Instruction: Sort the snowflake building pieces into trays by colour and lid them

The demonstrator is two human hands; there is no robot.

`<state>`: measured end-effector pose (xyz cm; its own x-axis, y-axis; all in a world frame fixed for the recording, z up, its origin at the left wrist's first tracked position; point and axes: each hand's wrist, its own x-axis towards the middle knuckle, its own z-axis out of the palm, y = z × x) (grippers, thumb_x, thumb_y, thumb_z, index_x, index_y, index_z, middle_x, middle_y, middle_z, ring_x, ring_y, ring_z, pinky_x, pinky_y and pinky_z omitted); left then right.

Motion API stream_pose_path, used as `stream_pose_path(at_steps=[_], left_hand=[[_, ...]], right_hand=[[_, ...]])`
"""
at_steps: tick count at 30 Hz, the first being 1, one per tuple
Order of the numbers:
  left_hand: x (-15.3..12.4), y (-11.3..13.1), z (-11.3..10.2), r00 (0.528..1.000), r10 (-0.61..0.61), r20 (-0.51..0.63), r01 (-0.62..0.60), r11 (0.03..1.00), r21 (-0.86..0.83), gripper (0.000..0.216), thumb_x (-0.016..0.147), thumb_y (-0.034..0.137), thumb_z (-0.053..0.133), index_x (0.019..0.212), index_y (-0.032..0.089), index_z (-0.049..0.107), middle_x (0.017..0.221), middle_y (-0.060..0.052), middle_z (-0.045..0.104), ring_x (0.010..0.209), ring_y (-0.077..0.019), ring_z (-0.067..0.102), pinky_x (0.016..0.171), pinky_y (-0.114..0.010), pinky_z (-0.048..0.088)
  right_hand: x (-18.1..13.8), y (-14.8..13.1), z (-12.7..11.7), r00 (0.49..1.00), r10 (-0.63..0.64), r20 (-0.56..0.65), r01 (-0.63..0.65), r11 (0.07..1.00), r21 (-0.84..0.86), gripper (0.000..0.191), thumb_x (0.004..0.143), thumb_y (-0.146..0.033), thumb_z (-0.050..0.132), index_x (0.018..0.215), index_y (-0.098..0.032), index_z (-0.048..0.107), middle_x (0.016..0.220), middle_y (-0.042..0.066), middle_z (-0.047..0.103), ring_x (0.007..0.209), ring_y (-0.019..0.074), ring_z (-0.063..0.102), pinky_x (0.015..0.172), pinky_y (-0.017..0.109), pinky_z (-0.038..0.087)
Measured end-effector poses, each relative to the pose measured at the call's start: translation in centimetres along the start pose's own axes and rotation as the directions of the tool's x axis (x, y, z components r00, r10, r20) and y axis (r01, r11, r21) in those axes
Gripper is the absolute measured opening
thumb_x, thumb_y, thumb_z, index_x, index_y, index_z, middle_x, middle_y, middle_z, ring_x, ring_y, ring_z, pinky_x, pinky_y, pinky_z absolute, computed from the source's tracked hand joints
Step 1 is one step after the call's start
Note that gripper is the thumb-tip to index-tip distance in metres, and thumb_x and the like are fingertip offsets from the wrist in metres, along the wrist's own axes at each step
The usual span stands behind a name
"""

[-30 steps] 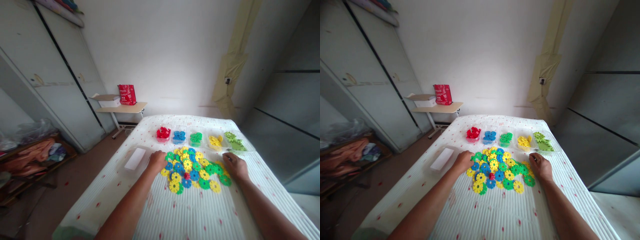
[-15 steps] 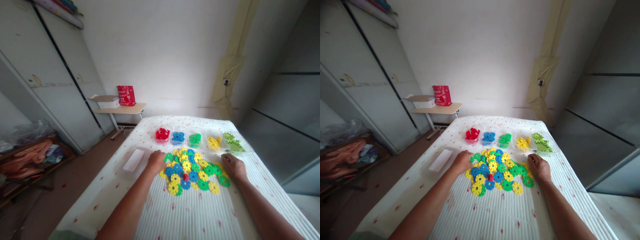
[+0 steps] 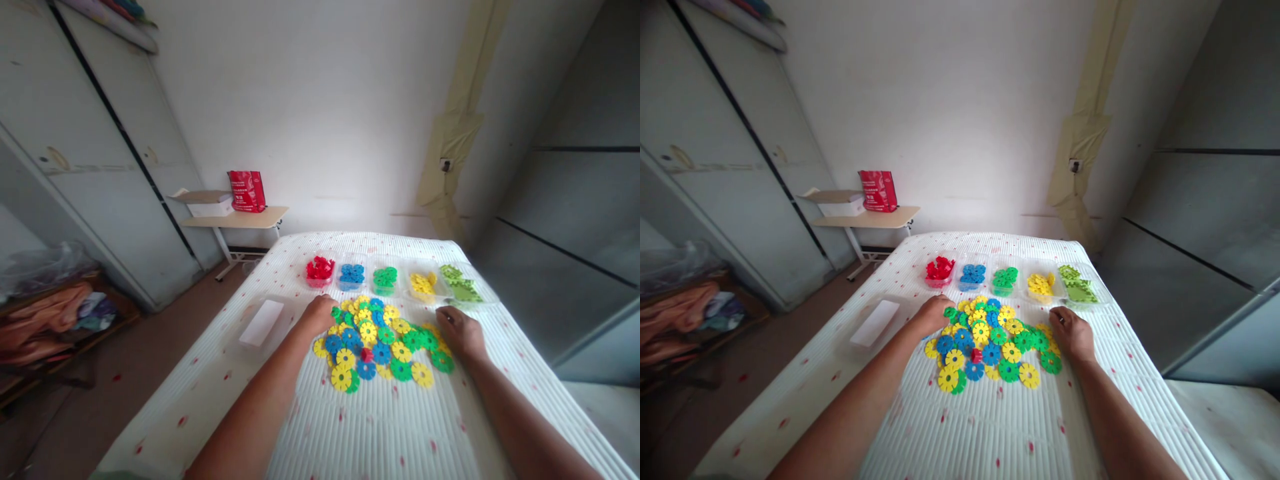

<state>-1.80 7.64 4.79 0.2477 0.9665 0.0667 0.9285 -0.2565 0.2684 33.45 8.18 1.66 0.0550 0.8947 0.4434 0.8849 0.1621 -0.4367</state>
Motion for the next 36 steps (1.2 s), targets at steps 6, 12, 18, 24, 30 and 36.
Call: stream_pose_path(at_steps=[6, 12, 18, 24, 30, 36], left_hand=[[-0.2, -0.1, -0.5, 1.000, -0.017, 0.009, 0.017, 1.000, 0.000, 0.030, 0.062, 0.015, 0.058, 0.090, 0.017, 0.068, 0.087, -0.005, 0.065, 0.085, -0.0175, 0.059, 0.073, -0.023, 0.043], [0.0, 2.4, -3.1, 1.000, 0.018, 0.000, -0.018, 1.000, -0.013, 0.035, 0.061, 0.018, 0.060, 0.095, 0.024, 0.068, 0.092, -0.002, 0.065, 0.085, -0.0173, 0.060, 0.073, -0.023, 0.044], [5.7, 8.4, -5.5, 0.981, 0.061, -0.183, -0.087, 0.986, -0.140, 0.033, 0.066, 0.021, 0.061, 0.098, 0.023, 0.066, 0.096, -0.002, 0.063, 0.088, -0.0171, 0.060, 0.079, -0.024, 0.046], [8.7, 11.0, -3.3, 0.969, -0.004, -0.248, -0.043, 0.982, -0.182, 0.045, 0.071, 0.021, 0.060, 0.116, 0.020, 0.056, 0.113, -0.006, 0.056, 0.099, -0.0171, 0.057, 0.087, -0.025, 0.045], [2.7, 8.6, -1.7, 0.953, 0.025, -0.303, -0.087, 0.977, -0.194, 0.027, 0.081, 0.016, 0.047, 0.101, 0.021, 0.063, 0.100, -0.002, 0.062, 0.087, -0.0134, 0.059, 0.084, -0.024, 0.046], [-5.3, 5.7, -0.2, 0.949, 0.047, -0.312, -0.094, 0.986, -0.137, 0.025, 0.079, 0.015, 0.047, 0.095, 0.022, 0.064, 0.099, -0.003, 0.063, 0.095, -0.0164, 0.056, 0.088, -0.029, 0.044]], right_hand=[[0.0, -0.3, -0.2, 1.000, -0.007, 0.008, 0.007, 1.000, -0.003, 0.034, 0.077, -0.040, 0.039, 0.076, -0.021, 0.067, 0.076, 0.005, 0.069, 0.066, 0.0171, 0.061, 0.061, 0.024, 0.041], [-0.1, -0.6, -0.3, 1.000, -0.009, 0.017, 0.009, 1.000, -0.003, 0.033, 0.078, -0.039, 0.038, 0.076, -0.021, 0.066, 0.077, 0.006, 0.069, 0.067, 0.0175, 0.061, 0.060, 0.025, 0.041], [-0.1, -0.8, -0.4, 0.999, -0.004, 0.032, 0.004, 1.000, 0.000, 0.033, 0.079, -0.038, 0.037, 0.076, -0.022, 0.066, 0.078, 0.005, 0.069, 0.068, 0.0179, 0.061, 0.062, 0.025, 0.041], [-0.1, -0.7, -0.5, 0.999, 0.012, 0.037, -0.012, 1.000, -0.001, 0.035, 0.079, -0.038, 0.036, 0.077, -0.021, 0.066, 0.079, 0.006, 0.069, 0.069, 0.0187, 0.061, 0.063, 0.026, 0.041], [0.0, -0.4, -0.3, 0.998, -0.009, 0.059, 0.010, 1.000, -0.016, 0.036, 0.080, -0.039, 0.036, 0.079, -0.020, 0.066, 0.080, 0.007, 0.069, 0.069, 0.0185, 0.061, 0.063, 0.026, 0.042], [-0.1, -0.4, -0.2, 0.999, -0.010, 0.051, 0.012, 1.000, -0.027, 0.035, 0.080, -0.039, 0.035, 0.079, -0.020, 0.065, 0.082, 0.006, 0.069, 0.072, 0.0184, 0.061, 0.064, 0.026, 0.042]])
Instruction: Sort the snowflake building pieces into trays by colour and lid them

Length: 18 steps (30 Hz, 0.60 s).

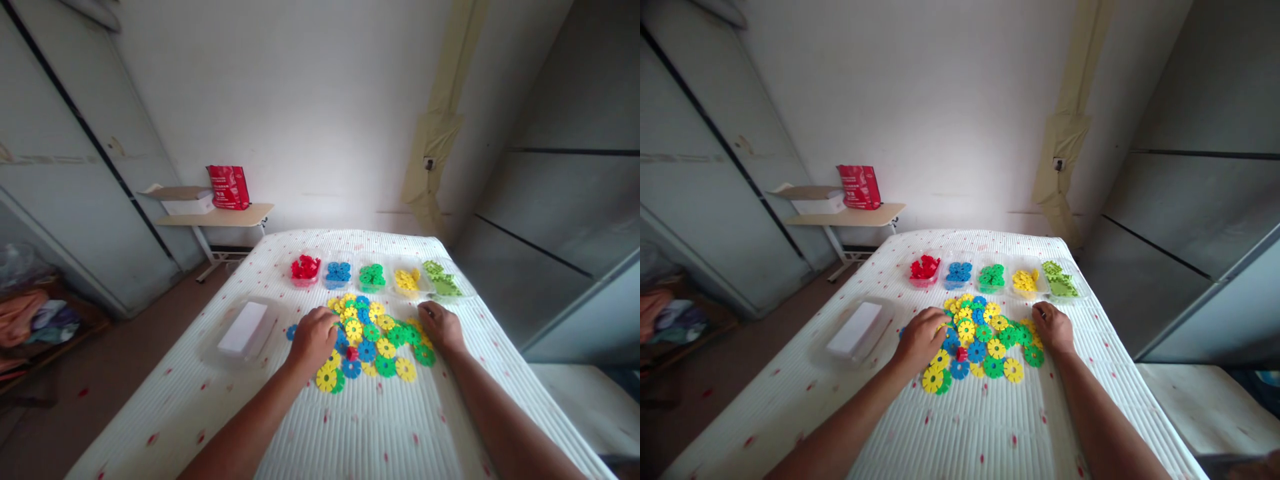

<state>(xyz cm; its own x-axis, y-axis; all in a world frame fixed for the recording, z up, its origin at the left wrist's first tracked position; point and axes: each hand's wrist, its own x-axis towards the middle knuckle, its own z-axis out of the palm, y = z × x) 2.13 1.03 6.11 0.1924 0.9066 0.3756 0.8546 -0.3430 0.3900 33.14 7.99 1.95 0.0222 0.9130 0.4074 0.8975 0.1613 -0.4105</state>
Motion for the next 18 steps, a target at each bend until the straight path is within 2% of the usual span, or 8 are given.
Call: stream_pose_path(at_steps=[4, 8, 11, 13, 15, 18], left_hand=[[-4.0, -1.1, 0.1, 0.996, 0.071, -0.051, -0.068, 0.996, 0.051, 0.027, 0.081, 0.016, 0.045, 0.098, 0.023, 0.064, 0.105, -0.006, 0.062, 0.099, -0.0198, 0.055, 0.090, -0.036, 0.043], [-5.9, -2.6, 0.8, 0.978, 0.124, -0.170, -0.117, 0.992, 0.053, 0.031, 0.083, 0.013, 0.039, 0.099, 0.022, 0.064, 0.107, -0.007, 0.061, 0.100, -0.0192, 0.055, 0.089, -0.036, 0.044], [-5.8, -3.6, 1.1, 0.968, 0.080, -0.239, -0.071, 0.996, 0.046, 0.030, 0.084, 0.016, 0.040, 0.100, 0.022, 0.064, 0.106, -0.006, 0.062, 0.100, -0.0199, 0.056, 0.088, -0.037, 0.046], [-5.5, -4.1, 1.1, 0.966, 0.043, -0.257, -0.034, 0.999, 0.039, 0.029, 0.084, 0.018, 0.040, 0.100, 0.022, 0.064, 0.106, -0.007, 0.062, 0.099, -0.0205, 0.056, 0.088, -0.037, 0.046], [-5.3, -4.3, 1.2, 0.966, 0.032, -0.257, -0.026, 0.999, 0.024, 0.028, 0.084, 0.019, 0.040, 0.098, 0.021, 0.064, 0.105, -0.007, 0.062, 0.099, -0.0207, 0.056, 0.087, -0.037, 0.047], [-5.3, -4.6, 1.4, 0.964, 0.024, -0.265, -0.024, 1.000, 0.004, 0.028, 0.084, 0.020, 0.040, 0.096, 0.022, 0.065, 0.104, -0.006, 0.062, 0.099, -0.0207, 0.057, 0.087, -0.037, 0.048]], right_hand=[[0.0, -0.1, -0.2, 0.999, 0.027, 0.018, -0.028, 0.997, 0.068, 0.032, 0.078, -0.037, 0.038, 0.078, -0.020, 0.065, 0.081, 0.006, 0.069, 0.073, 0.0187, 0.061, 0.067, 0.028, 0.043], [0.2, -0.3, -1.0, 0.995, 0.086, 0.050, -0.095, 0.963, 0.252, 0.026, 0.072, -0.037, 0.046, 0.074, -0.021, 0.066, 0.073, 0.003, 0.068, 0.066, 0.0168, 0.060, 0.064, 0.028, 0.045], [0.2, -0.5, -1.8, 0.956, 0.220, 0.195, -0.282, 0.877, 0.390, 0.029, 0.069, -0.038, 0.049, 0.080, -0.018, 0.066, 0.055, -0.001, 0.061, 0.048, 0.0137, 0.053, 0.048, 0.026, 0.042], [0.2, -0.4, -2.3, 0.929, 0.214, 0.303, -0.336, 0.833, 0.440, 0.031, 0.068, -0.037, 0.050, 0.083, -0.016, 0.067, 0.054, -0.001, 0.059, 0.045, 0.0126, 0.051, 0.043, 0.024, 0.040], [0.1, -0.2, -2.6, 0.934, 0.111, 0.340, -0.265, 0.854, 0.447, 0.028, 0.065, -0.032, 0.051, 0.081, -0.016, 0.068, 0.064, 0.001, 0.065, 0.054, 0.0141, 0.056, 0.050, 0.025, 0.044], [-0.3, 0.2, -2.8, 0.955, -0.029, 0.297, -0.094, 0.915, 0.393, 0.027, 0.064, -0.023, 0.050, 0.082, -0.019, 0.069, 0.083, 0.003, 0.069, 0.073, 0.0171, 0.061, 0.068, 0.028, 0.048]])
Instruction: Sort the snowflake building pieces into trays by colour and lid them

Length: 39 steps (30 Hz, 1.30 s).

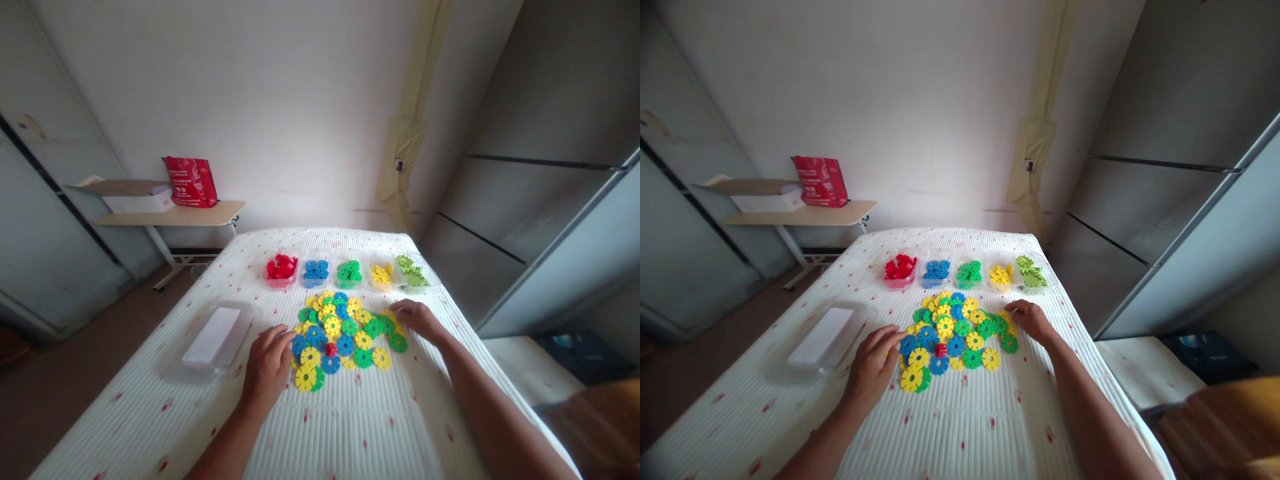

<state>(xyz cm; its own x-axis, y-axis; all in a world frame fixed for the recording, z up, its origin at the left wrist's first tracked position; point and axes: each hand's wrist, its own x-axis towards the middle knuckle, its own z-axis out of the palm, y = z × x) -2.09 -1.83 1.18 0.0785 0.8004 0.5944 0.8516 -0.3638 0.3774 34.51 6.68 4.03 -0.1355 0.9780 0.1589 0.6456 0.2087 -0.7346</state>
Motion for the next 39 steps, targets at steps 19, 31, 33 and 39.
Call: stream_pose_path(at_steps=[19, 31, 33, 39], left_hand=[[-0.2, -0.3, 0.3, 0.999, -0.039, -0.005, 0.039, 0.999, 0.001, 0.026, 0.083, 0.020, 0.040, 0.091, 0.022, 0.065, 0.102, -0.006, 0.062, 0.098, -0.0199, 0.057, 0.086, -0.035, 0.048], [-0.2, -0.6, 0.7, 0.999, -0.015, -0.036, 0.015, 1.000, -0.014, 0.024, 0.082, 0.019, 0.042, 0.088, 0.020, 0.065, 0.100, -0.006, 0.062, 0.095, -0.0201, 0.057, 0.084, -0.036, 0.049], [-0.3, -0.8, 0.8, 0.999, -0.002, -0.041, 0.001, 1.000, -0.015, 0.024, 0.082, 0.020, 0.042, 0.088, 0.020, 0.066, 0.099, -0.006, 0.062, 0.095, -0.0203, 0.057, 0.082, -0.036, 0.049], [-0.4, -1.0, 0.9, 0.999, 0.012, -0.051, -0.013, 1.000, -0.016, 0.023, 0.082, 0.020, 0.042, 0.087, 0.019, 0.065, 0.099, -0.007, 0.062, 0.095, -0.0204, 0.057, 0.083, -0.036, 0.049]], right_hand=[[0.8, -0.3, 1.6, 0.988, -0.042, 0.151, 0.092, 0.936, -0.339, 0.029, 0.062, -0.027, 0.063, 0.091, -0.021, 0.066, 0.085, 0.003, 0.059, 0.073, 0.0147, 0.054, 0.065, 0.024, 0.043], [-1.9, -2.4, -0.4, 0.978, 0.135, -0.161, -0.186, 0.912, -0.365, 0.026, 0.070, -0.043, 0.055, 0.082, -0.020, 0.053, 0.071, 0.001, 0.061, 0.063, 0.0150, 0.055, 0.056, 0.024, 0.036], [-3.1, -3.9, 0.0, 0.986, 0.146, -0.084, -0.169, 0.849, -0.501, 0.027, 0.073, -0.043, 0.054, 0.087, -0.020, 0.053, 0.071, 0.002, 0.063, 0.063, 0.0166, 0.057, 0.054, 0.024, 0.034], [-5.3, -7.1, 1.5, 0.983, 0.174, 0.054, -0.076, 0.660, -0.747, 0.027, 0.075, -0.037, 0.056, 0.095, -0.020, 0.052, 0.092, 0.007, 0.067, 0.078, 0.0205, 0.064, 0.055, 0.025, 0.034]])
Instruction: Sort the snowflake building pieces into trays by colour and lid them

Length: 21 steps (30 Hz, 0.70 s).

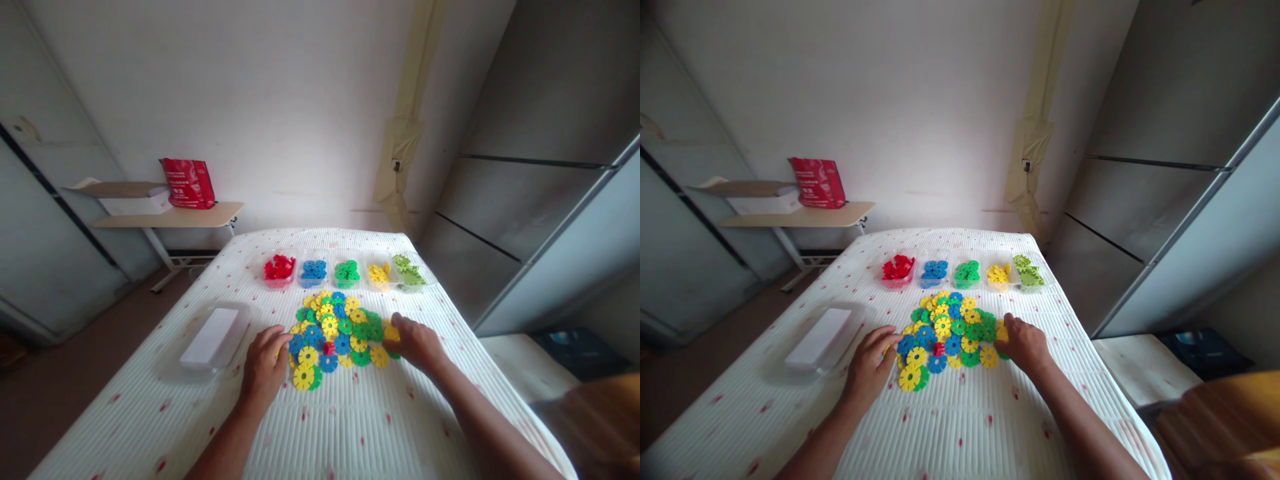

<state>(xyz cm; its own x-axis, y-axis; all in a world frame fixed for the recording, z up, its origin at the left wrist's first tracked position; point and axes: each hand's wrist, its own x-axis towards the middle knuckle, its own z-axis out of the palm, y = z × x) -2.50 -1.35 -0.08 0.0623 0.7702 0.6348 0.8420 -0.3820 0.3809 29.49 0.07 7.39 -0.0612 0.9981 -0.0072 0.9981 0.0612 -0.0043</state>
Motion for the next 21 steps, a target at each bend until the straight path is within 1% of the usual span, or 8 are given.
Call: stream_pose_path(at_steps=[5, 8, 11, 14, 21], left_hand=[[0.1, 0.2, -0.1, 1.000, 0.002, -0.004, -0.002, 1.000, 0.000, 0.023, 0.082, 0.020, 0.042, 0.085, 0.019, 0.066, 0.097, -0.006, 0.062, 0.093, -0.0201, 0.058, 0.081, -0.035, 0.049], [0.1, 0.3, -0.2, 1.000, 0.003, -0.007, -0.003, 1.000, -0.003, 0.024, 0.082, 0.020, 0.042, 0.085, 0.019, 0.066, 0.097, -0.006, 0.063, 0.093, -0.0203, 0.058, 0.081, -0.036, 0.049], [0.1, 0.3, -0.2, 1.000, 0.000, -0.012, 0.000, 1.000, -0.004, 0.024, 0.082, 0.020, 0.042, 0.085, 0.019, 0.066, 0.097, -0.006, 0.063, 0.093, -0.0202, 0.058, 0.081, -0.036, 0.049], [0.1, 0.2, -0.1, 1.000, -0.001, -0.012, 0.001, 1.000, -0.003, 0.023, 0.081, 0.019, 0.043, 0.085, 0.020, 0.066, 0.097, -0.006, 0.063, 0.093, -0.0199, 0.058, 0.081, -0.035, 0.049], [0.2, 0.2, -0.1, 1.000, -0.011, -0.013, 0.011, 1.000, -0.017, 0.023, 0.080, 0.019, 0.043, 0.084, 0.021, 0.067, 0.096, -0.005, 0.064, 0.091, -0.0191, 0.058, 0.081, -0.034, 0.049]], right_hand=[[0.1, 0.0, 0.7, 1.000, -0.017, -0.008, 0.017, 0.998, -0.053, 0.030, 0.075, -0.041, 0.056, 0.097, -0.021, 0.051, 0.092, 0.007, 0.067, 0.080, 0.0207, 0.064, 0.056, 0.025, 0.036], [0.2, -0.2, 1.2, 1.000, -0.011, -0.029, 0.009, 0.997, -0.083, 0.026, 0.075, -0.035, 0.054, 0.097, -0.020, 0.052, 0.090, 0.007, 0.067, 0.079, 0.0203, 0.064, 0.057, 0.024, 0.037], [0.3, -0.7, 1.5, 0.999, 0.023, -0.033, -0.026, 0.994, -0.111, 0.024, 0.075, -0.029, 0.052, 0.096, -0.018, 0.053, 0.089, 0.009, 0.067, 0.078, 0.0213, 0.064, 0.057, 0.025, 0.038], [0.4, -1.0, 1.3, 0.999, 0.044, -0.024, -0.047, 0.989, -0.137, 0.022, 0.076, -0.027, 0.050, 0.094, -0.016, 0.056, 0.086, 0.012, 0.067, 0.077, 0.0239, 0.065, 0.057, 0.027, 0.039], [0.3, -1.2, 0.4, 1.000, -0.007, 0.027, 0.011, 0.984, -0.181, 0.027, 0.075, -0.034, 0.056, 0.097, -0.018, 0.059, 0.086, 0.010, 0.067, 0.078, 0.0262, 0.066, 0.057, 0.028, 0.041]])
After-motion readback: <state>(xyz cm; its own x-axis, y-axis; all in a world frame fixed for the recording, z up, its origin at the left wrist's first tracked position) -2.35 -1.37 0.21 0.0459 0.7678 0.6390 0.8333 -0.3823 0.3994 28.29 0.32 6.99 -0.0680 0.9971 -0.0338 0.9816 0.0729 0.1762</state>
